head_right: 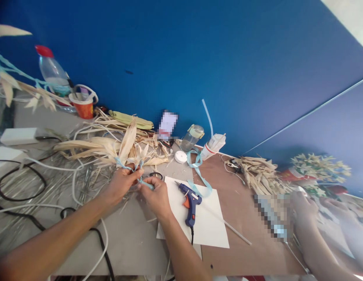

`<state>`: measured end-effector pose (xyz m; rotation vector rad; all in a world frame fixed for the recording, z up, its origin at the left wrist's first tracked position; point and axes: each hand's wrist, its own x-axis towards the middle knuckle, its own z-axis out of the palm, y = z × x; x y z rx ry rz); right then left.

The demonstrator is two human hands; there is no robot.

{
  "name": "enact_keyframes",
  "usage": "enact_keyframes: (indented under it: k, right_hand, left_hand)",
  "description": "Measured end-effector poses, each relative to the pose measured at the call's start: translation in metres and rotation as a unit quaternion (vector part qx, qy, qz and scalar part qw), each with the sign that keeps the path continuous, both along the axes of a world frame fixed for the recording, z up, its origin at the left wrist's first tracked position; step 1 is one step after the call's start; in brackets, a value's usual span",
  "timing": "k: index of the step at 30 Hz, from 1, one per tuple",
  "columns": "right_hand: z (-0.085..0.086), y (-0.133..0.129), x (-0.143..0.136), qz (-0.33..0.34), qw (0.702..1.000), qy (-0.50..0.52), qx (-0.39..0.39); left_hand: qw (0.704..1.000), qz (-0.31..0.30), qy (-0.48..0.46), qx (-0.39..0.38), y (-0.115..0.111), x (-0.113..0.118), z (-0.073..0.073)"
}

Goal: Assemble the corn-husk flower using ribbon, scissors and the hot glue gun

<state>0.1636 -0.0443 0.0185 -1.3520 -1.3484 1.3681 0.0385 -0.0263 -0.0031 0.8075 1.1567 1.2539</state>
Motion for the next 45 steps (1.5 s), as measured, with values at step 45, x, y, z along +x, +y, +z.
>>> enact_keyframes:
  k: [45]
  right_hand:
    - [0.000, 0.001, 0.001, -0.052, 0.992, -0.089, 0.070]
  left_hand:
    - [0.993, -0.113, 0.008, 0.014, -0.003, 0.002, 0.006]
